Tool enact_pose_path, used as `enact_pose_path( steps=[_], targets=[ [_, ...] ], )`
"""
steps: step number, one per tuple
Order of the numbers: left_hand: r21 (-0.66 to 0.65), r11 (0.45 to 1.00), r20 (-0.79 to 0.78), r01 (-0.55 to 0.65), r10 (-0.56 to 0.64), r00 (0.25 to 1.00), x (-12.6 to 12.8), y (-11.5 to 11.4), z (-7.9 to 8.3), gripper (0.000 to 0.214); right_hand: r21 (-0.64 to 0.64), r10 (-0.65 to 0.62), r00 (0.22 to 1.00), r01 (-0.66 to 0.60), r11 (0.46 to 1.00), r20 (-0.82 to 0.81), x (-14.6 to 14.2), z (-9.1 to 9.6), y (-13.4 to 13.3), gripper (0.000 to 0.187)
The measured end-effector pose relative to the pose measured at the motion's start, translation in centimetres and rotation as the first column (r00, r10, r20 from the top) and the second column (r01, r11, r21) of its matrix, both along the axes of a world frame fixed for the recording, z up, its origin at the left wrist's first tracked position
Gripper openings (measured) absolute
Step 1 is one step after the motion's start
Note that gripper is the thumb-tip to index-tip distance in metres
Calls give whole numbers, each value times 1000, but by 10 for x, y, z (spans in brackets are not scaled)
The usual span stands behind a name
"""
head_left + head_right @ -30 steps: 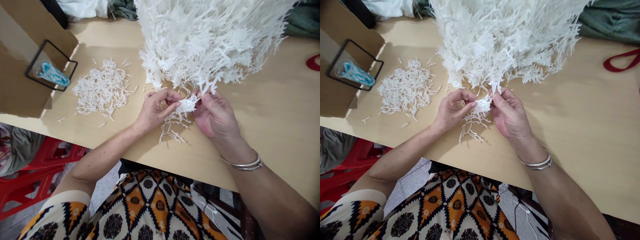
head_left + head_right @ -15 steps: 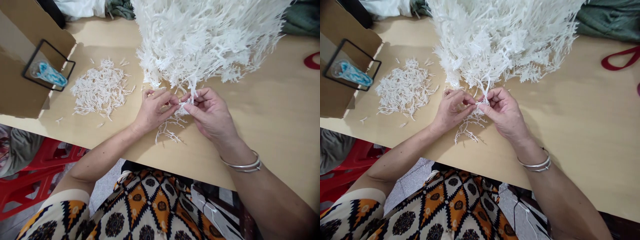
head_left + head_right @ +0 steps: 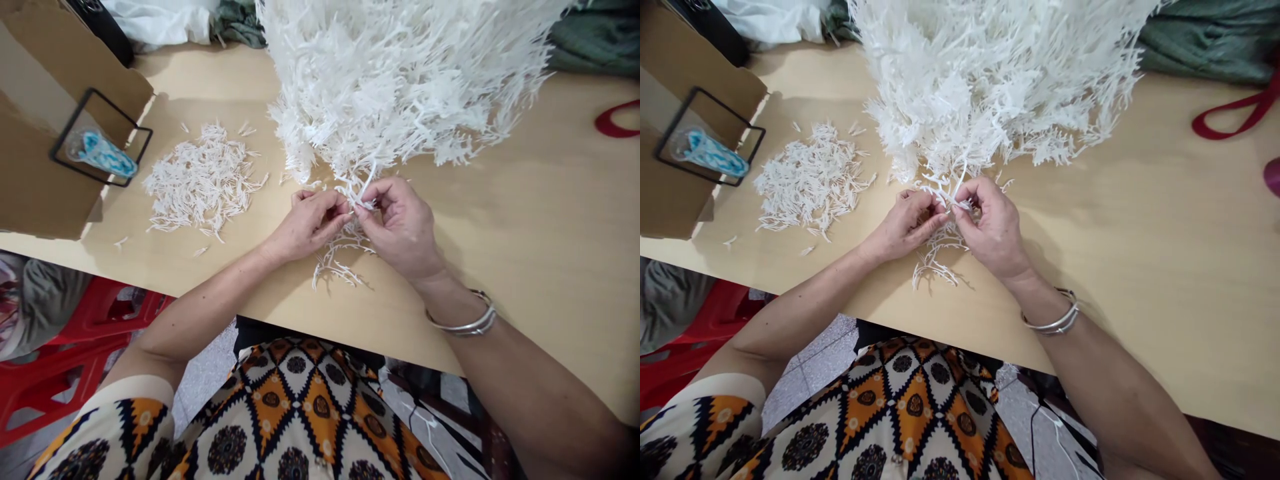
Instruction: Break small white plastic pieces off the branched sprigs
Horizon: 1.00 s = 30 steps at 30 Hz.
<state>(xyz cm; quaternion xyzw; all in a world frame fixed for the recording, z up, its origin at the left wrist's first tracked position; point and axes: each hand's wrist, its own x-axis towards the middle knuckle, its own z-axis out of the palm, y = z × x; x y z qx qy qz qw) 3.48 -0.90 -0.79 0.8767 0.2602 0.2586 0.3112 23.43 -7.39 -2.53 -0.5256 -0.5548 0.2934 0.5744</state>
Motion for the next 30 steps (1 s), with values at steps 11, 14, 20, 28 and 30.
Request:
enact_pose_path(
  steps=[11,14,20,28,30],
  targets=[
    [-138,956,362,-260,293,885,-1,3,-4,32,-19,-64,901,62,998,-430,16,1,7,20],
    [-47,879,403,-474,451,796,-9,18,-9,35,-25,-22,907,13,1000,-421,16,8,0,22],
    [100,525,540,-845,685,489,-34,39,-8,30,-139,65,892,-142,980,-447,25,8,0,24],
    [362,843,238,-398,330,914,-4,-6,11,23,-141,108,863,-202,969,-494,8,13,-4,25],
    [375,887,144,-270,232,962,3,-14,12,27,-149,104,856,-206,967,-507,3,14,-5,26]
  ],
)
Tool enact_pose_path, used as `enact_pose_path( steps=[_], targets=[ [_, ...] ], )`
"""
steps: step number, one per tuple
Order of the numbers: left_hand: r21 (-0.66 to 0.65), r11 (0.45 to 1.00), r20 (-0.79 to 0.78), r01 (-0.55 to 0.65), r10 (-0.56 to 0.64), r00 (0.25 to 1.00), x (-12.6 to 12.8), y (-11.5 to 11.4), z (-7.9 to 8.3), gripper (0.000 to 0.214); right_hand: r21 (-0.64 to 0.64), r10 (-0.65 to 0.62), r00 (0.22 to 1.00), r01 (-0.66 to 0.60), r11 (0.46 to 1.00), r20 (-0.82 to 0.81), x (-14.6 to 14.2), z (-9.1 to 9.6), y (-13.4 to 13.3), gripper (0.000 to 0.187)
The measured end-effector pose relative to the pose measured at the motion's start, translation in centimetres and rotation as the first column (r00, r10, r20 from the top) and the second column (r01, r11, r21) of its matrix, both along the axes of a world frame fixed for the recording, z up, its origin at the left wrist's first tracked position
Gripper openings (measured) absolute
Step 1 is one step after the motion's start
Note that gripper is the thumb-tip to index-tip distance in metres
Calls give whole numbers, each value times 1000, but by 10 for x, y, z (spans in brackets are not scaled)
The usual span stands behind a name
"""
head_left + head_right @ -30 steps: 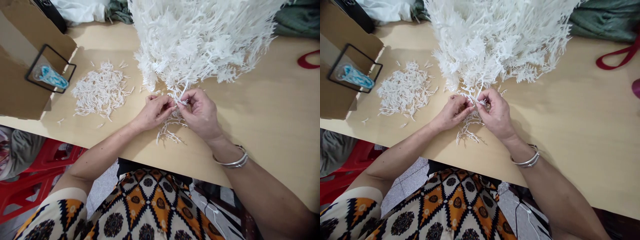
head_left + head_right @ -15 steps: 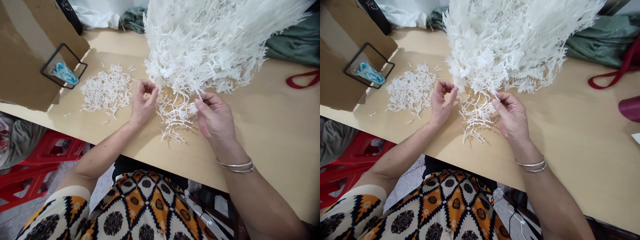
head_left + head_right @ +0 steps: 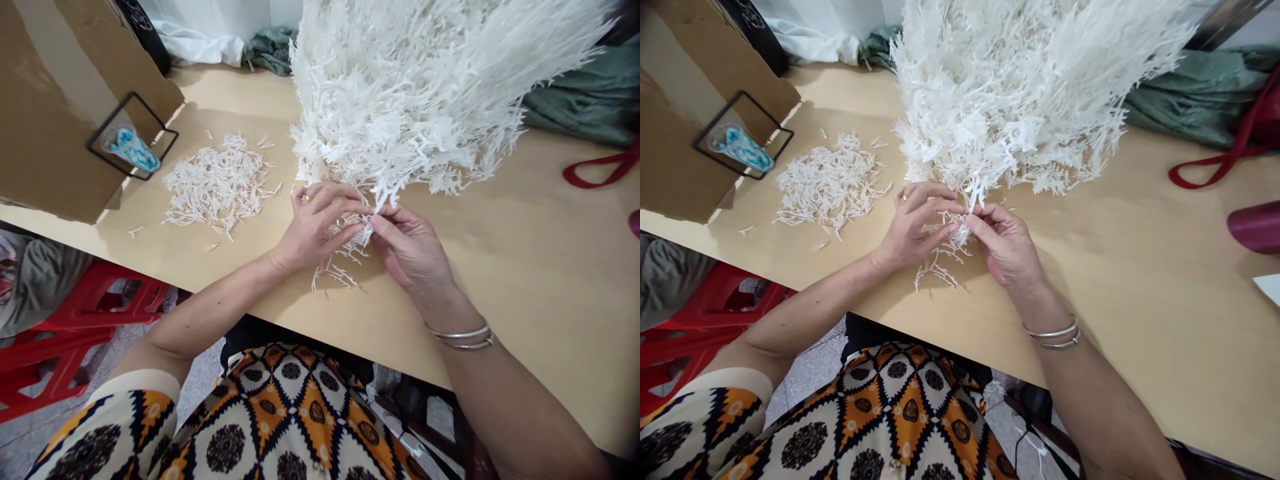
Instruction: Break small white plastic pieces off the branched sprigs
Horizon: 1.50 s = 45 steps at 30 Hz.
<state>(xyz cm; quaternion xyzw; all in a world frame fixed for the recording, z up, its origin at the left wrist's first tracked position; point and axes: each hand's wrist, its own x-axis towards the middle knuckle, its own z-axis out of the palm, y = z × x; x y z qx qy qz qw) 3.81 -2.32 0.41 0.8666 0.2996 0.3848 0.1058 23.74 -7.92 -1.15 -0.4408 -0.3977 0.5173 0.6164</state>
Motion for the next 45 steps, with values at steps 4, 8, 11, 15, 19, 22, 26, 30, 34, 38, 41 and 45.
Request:
enact_pose_path(
  steps=[4,8,11,15,19,22,26,30,34,38,41,45],
  targets=[
    [-31,999,2,23,-23,1000,1,0,-1,30,-6,-31,1000,31,1000,-5,-4,0,-1,28],
    [-102,995,-26,19,-22,999,-2,3,-3,27,-9,-29,999,29,1000,14,-5,-1,-2,30],
    [-153,987,4,39,-38,999,-2,1,-4,25,25,-40,998,39,999,51,-5,-1,-3,30],
    [-210,974,54,80,-70,996,-2,-2,-2,32,120,-93,983,74,990,161,-5,-2,-3,28],
    [-319,923,132,214,-180,975,-3,1,-1,42,146,-100,968,67,987,232,-2,-3,-3,28],
    [-407,860,221,307,-233,947,-2,6,-4,42,129,-50,964,16,992,261,2,-3,-3,26],
    [-523,759,359,388,-217,908,0,8,-6,42,84,14,963,-38,996,269,7,-3,-3,25],
    [-536,762,393,363,-155,906,1,7,-8,43,85,8,960,-34,996,281,7,-2,-4,24],
    [-544,779,381,311,-100,919,3,7,-11,33,115,-2,954,-34,993,300,3,-1,-5,21],
    [-540,789,360,293,-98,928,4,5,-10,18,132,-41,942,-3,991,334,-4,0,-6,20],
    [-560,750,378,352,-147,914,4,5,-7,17,159,-95,908,32,987,409,-6,-2,-7,18],
    [-594,677,404,435,-216,889,4,8,-6,14,213,-177,846,78,974,502,-9,-8,-5,18]
  ],
)
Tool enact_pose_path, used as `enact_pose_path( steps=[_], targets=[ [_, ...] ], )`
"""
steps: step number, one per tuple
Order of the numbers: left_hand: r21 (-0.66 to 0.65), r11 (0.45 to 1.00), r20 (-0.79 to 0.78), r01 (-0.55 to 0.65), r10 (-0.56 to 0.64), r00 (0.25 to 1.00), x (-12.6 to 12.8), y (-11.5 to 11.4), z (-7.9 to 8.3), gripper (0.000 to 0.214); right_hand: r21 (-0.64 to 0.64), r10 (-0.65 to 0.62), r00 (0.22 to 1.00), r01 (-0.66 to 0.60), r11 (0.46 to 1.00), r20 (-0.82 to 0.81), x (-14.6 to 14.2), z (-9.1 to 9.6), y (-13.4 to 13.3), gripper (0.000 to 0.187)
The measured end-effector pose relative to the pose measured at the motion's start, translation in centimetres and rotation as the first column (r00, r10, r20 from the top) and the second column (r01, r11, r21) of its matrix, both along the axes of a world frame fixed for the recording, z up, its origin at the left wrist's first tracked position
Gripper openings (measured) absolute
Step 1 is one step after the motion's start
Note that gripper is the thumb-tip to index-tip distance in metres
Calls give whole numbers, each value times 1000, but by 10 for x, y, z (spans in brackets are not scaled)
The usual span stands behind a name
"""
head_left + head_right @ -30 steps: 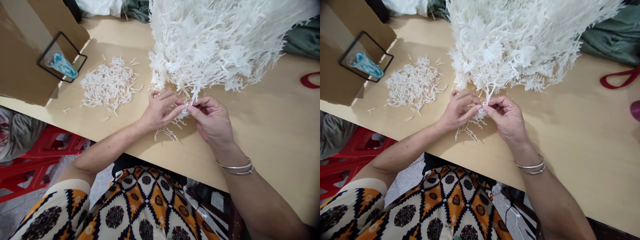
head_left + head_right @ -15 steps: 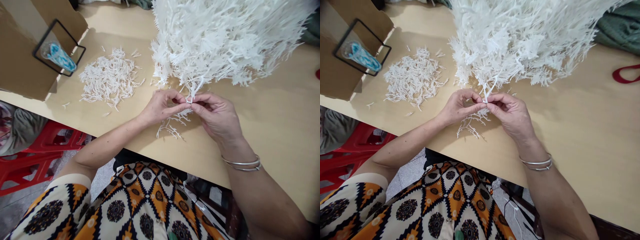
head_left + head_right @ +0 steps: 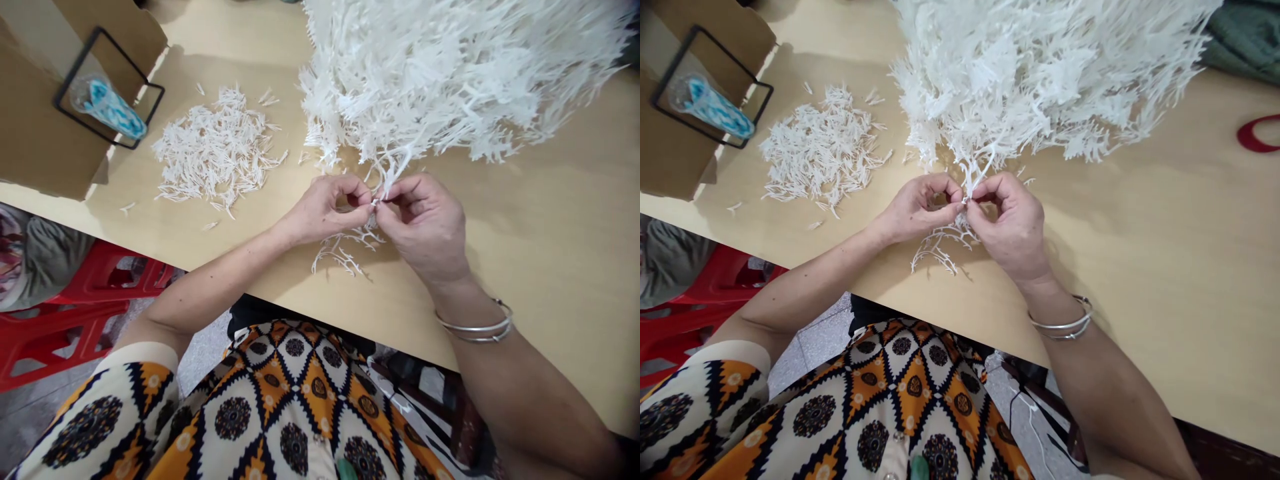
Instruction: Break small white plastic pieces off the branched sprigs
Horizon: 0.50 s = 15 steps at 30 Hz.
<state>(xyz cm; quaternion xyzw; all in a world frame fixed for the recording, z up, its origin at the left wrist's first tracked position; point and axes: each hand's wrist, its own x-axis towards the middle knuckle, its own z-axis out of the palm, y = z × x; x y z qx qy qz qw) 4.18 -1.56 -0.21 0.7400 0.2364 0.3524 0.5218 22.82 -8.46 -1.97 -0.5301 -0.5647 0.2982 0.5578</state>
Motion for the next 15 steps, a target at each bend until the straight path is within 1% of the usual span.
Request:
enact_pose_path(
  steps=[3,6,7,9,11,12,13,14,15],
  targets=[
    [-3,1000,2,10,-10,1000,0,6,-4,11,51,-71,995,67,996,76,-6,-2,0,18],
    [30,1000,18,8,-8,1000,0,8,-8,10,129,-131,970,106,986,205,-11,1,1,19],
    [40,999,33,24,-26,999,0,7,-9,11,140,-151,958,119,983,245,-10,3,2,20],
    [59,993,47,106,-109,993,0,2,-6,12,119,-206,938,179,977,280,-3,4,6,21],
    [96,976,24,194,-197,980,0,-4,-3,14,67,-307,921,300,952,239,9,4,12,22],
    [119,970,14,214,-218,976,1,-6,-1,16,37,-346,915,347,937,206,15,3,14,21],
    [137,970,19,203,-207,978,1,-7,0,19,26,-347,924,347,937,162,20,2,16,20],
    [148,976,46,158,-166,985,0,-7,0,23,29,-310,945,309,951,100,24,1,18,18],
    [150,985,86,87,-100,991,0,-4,0,28,41,-252,967,251,967,33,27,1,19,17]
  ],
)
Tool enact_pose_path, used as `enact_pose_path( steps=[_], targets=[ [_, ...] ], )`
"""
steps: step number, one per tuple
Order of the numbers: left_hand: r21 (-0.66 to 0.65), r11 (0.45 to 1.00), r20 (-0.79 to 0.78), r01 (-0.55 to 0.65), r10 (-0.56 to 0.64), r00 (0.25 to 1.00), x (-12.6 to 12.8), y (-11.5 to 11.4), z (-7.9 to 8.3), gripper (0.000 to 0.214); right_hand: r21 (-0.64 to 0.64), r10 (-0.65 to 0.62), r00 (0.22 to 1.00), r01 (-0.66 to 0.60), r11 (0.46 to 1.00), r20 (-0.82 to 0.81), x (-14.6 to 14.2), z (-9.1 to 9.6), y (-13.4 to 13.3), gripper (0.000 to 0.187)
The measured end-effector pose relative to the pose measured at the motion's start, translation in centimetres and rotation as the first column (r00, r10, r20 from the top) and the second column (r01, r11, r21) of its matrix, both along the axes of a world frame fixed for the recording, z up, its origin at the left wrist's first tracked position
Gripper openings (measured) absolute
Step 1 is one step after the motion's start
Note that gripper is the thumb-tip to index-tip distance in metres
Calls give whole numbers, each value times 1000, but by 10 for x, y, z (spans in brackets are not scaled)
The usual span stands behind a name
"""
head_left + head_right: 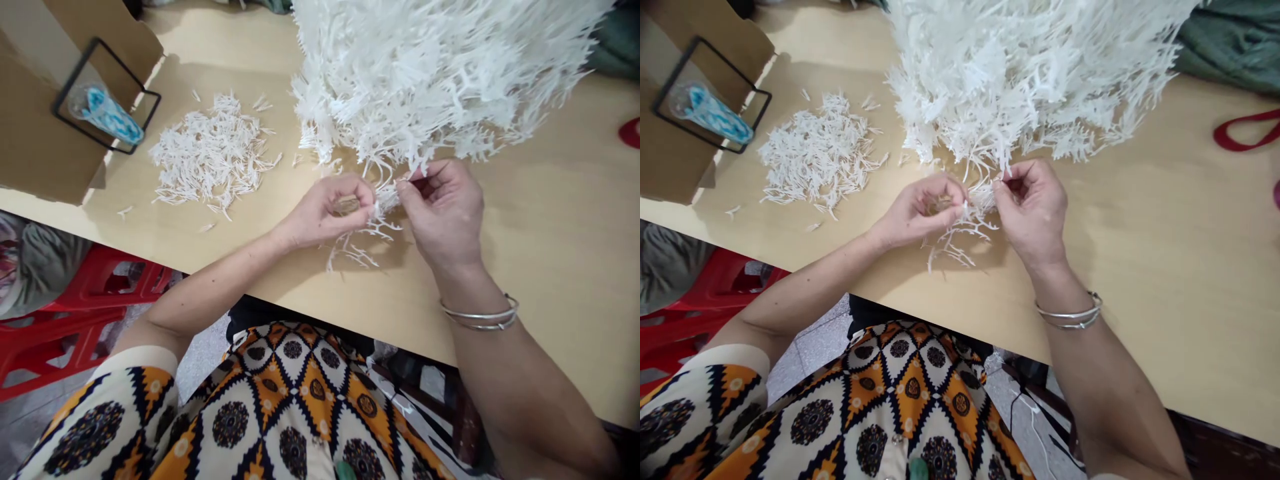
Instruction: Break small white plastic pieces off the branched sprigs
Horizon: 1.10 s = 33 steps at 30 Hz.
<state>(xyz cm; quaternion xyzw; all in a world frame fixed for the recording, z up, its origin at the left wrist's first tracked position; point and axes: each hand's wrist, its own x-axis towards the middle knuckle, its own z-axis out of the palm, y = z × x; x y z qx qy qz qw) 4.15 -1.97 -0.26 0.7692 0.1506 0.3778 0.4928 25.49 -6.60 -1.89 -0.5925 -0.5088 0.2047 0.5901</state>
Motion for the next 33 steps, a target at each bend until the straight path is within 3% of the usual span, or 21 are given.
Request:
enact_pose_path(
  steps=[2,4,6,9,12,14,16,20,22,23,26,29,33],
  targets=[
    [-8,980,69,-197,197,978,-3,9,-4,37,73,144,981,-135,988,-133,1,1,0,21],
    [14,900,102,-437,433,896,-10,23,-8,42,85,226,936,-210,974,-272,-1,3,-2,26],
    [45,756,144,-654,643,753,-21,40,-13,44,30,253,886,-263,964,-389,-3,7,-5,30],
    [52,475,301,-878,831,468,-46,70,-19,52,-58,270,840,-335,940,-470,-3,11,-7,37],
    [107,198,377,-974,899,224,-74,93,-23,51,-70,265,824,-344,937,-501,-3,11,-7,42],
    [197,99,388,-975,906,171,-84,99,-22,49,-54,268,812,-344,937,-518,-3,10,-7,42],
    [290,109,425,-951,875,230,-82,94,-16,48,-41,282,809,-352,935,-517,-3,8,-6,41],
    [465,222,495,-857,737,460,-49,62,-1,41,-34,290,825,-349,936,-484,-3,2,-4,41],
    [549,375,274,-747,763,585,-31,41,4,28,-21,295,829,-346,938,-475,-2,-1,-3,42],
    [563,435,169,-702,771,614,-25,31,6,25,-18,304,830,-352,936,-469,-2,-2,-3,42],
    [575,621,-6,-532,654,757,-15,10,10,19,-27,338,835,-387,922,-434,-4,-1,-4,40],
    [587,709,-74,-390,527,846,-11,5,8,23,-23,348,842,-391,920,-412,-9,2,-7,36],
    [558,783,-158,-275,426,891,-8,8,5,31,35,354,859,-368,929,-370,-14,4,-9,37]
  ],
)
